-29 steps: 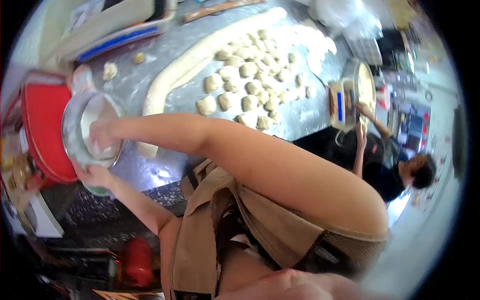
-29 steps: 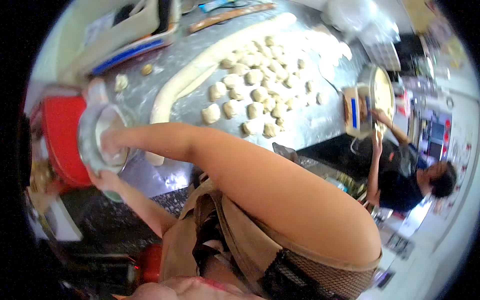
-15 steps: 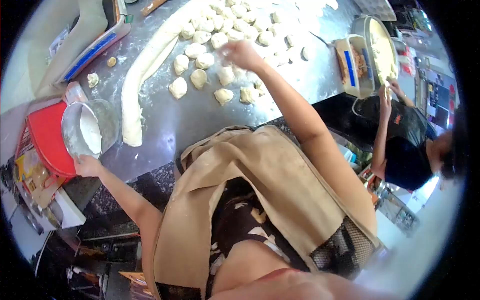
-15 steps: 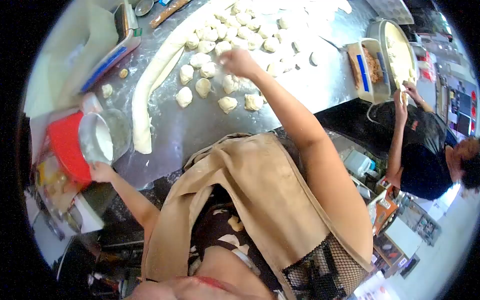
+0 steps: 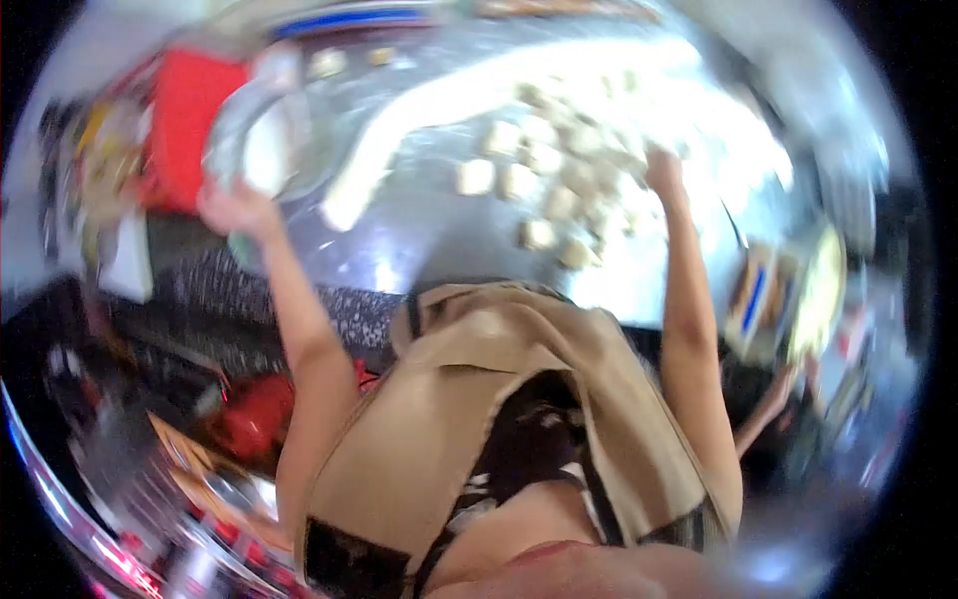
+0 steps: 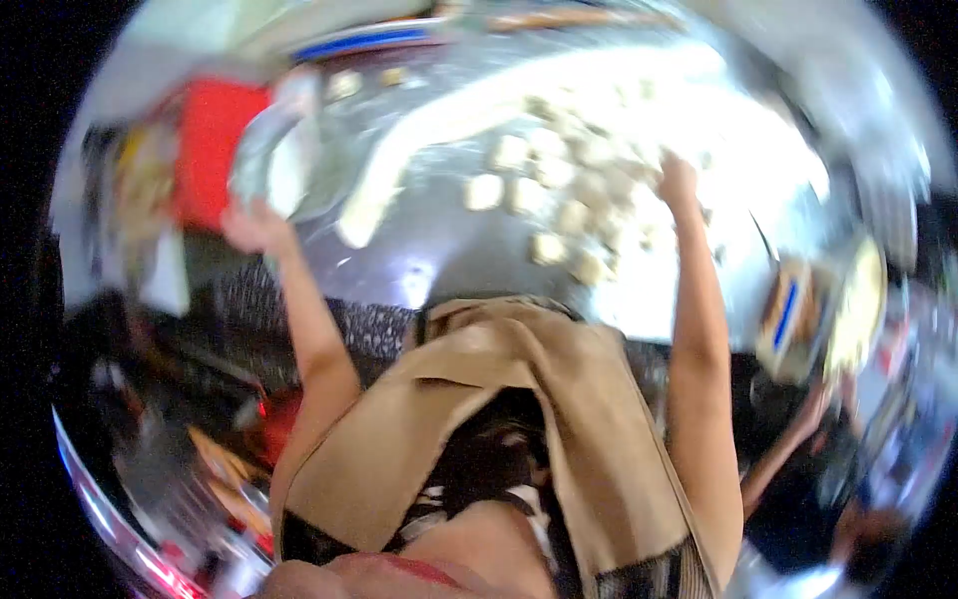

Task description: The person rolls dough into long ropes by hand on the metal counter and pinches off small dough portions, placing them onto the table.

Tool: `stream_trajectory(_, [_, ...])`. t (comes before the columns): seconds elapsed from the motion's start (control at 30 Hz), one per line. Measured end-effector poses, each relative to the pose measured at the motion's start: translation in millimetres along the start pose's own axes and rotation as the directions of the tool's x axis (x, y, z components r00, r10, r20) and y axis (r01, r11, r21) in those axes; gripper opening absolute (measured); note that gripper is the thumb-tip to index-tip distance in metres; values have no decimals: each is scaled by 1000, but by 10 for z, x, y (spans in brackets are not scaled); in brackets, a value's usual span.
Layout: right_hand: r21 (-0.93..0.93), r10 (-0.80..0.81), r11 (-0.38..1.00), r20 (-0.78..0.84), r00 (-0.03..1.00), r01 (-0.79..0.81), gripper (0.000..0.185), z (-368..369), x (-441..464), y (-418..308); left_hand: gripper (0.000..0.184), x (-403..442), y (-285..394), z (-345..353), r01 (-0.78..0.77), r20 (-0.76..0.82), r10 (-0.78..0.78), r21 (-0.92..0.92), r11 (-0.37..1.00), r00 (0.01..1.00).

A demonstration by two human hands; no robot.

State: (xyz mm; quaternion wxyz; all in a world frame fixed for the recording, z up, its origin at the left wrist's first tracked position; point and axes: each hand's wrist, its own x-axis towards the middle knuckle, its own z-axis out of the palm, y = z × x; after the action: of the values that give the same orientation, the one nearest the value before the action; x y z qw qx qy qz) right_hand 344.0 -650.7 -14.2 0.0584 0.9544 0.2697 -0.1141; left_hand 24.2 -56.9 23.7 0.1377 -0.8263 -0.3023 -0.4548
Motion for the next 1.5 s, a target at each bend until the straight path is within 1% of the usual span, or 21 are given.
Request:
stream_trajectory(0.03, [13, -103, 994, -153, 983, 106, 33, 56, 67, -166, 33, 43, -72, -3, 146, 21, -146, 5, 989, 989])
stream_trajectory(0.1, [879, 144, 477, -77, 987, -1, 36, -387, 291, -1163, 40, 39, -275, 151, 280, 51, -280, 6, 960, 959])
stream_trajectory(0.13, [791, -69, 596, -120, 990, 137, 41, -679, 368, -1722, 43, 35, -240, 127, 400, 140, -390, -53, 915, 910])
stream_trajectory(0.2, [819, -379, 394, -268, 886, 417, 49, -1367, 364, -3014, 47, 17, -198, 71, 468, 208, -441, -101, 878, 873])
stream_trajectory(0.3, [491, -660, 247, -546, 516, 836, 36, -1337, 778, -4535, 46, 70, -89, -15, 571, 234, -538, -107, 814, 810])
stream_trajectory(0.4, [197, -834, 551, 153, 530, 811, 19, -1342, 1053, -5496, 46, 50, -46, 59, 632, 231, -595, -141, 762, 770])
stream_trajectory(0.53, [295, -813, 573, 91, 575, 765, 12, -586, 1266, -5800, 48, 65, -8, 48, 695, 226, -661, -141, 705, 716])
stream_trajectory(0.63, [425, -809, 575, 427, 405, 699, 30, -630, 1379, -5865, 39, 65, 69, 27, 610, 158, -593, -99, 786, 790])
stream_trajectory(0.67, [567, -849, 527, 391, 356, 634, 33, -757, 1427, -5756, 38, 63, 22, 70, 614, 183, -591, -110, 782, 786])
stream_trajectory(0.8, [921, -748, 172, -109, 654, 350, 28, -1654, 1020, -4367, 18, -57, -119, 322, 408, 29, -407, -127, 904, 913])
stream_trajectory(0.9, [893, -559, 365, -18, 829, 265, 28, -1695, 570, -2876, 17, -13, -127, 330, 412, 0, -420, -185, 892, 908])
stream_trajectory(0.97, [260, -413, 893, 151, 898, 367, 28, -1245, 405, -2274, 17, 10, -152, 361, 230, -109, -240, -102, 968, 965])
stream_trajectory(1.07, [701, -110, 677, -202, 973, 222, 21, -941, 203, -1722, 18, 104, -73, 281, 216, 36, -214, -41, 976, 976])
stream_trajectory(1.13, [519, 149, 853, -350, 925, 59, 20, -625, 506, -1126, 19, 169, 104, 156, 129, -14, -129, -36, 991, 992])
stream_trajectory(1.2, [418, 164, 909, -331, 929, -11, 18, -498, 326, -431, 20, 278, 238, 12, 15, -54, -17, -36, 999, 998])
stream_trajectory(1.23, [648, 198, 759, -317, 928, 60, 14, -701, -5, -258, 21, 298, 380, -103, -56, -94, 46, -100, 993, 994])
stream_trajectory(1.27, [399, 364, 895, -394, 844, -200, 16, -154, 40, 226, 23, 249, 532, -277, -118, -124, 99, -151, 981, 987])
stream_trajectory(1.33, [-60, 386, 922, 27, 922, -384, 31, -397, -660, 539, 26, 94, 787, -504, -115, -27, 111, -269, 956, 993])
stream_trajectory(1.4, [779, 274, 594, 37, 961, -200, 31, 65, -1087, 750, 26, -134, 1009, -616, -126, 55, 151, -316, 940, 987])
stream_trajectory(1.47, [394, 311, 879, -46, 949, -268, 32, -104, -1486, 210, 26, -375, 1264, -658, -53, 165, 122, -370, 927, 979])
stream_trajectory(1.5, [584, 235, 770, 114, 965, -257, 28, -50, -1615, 43, 27, -446, 1410, -704, -51, 183, 148, -451, 891, 972])
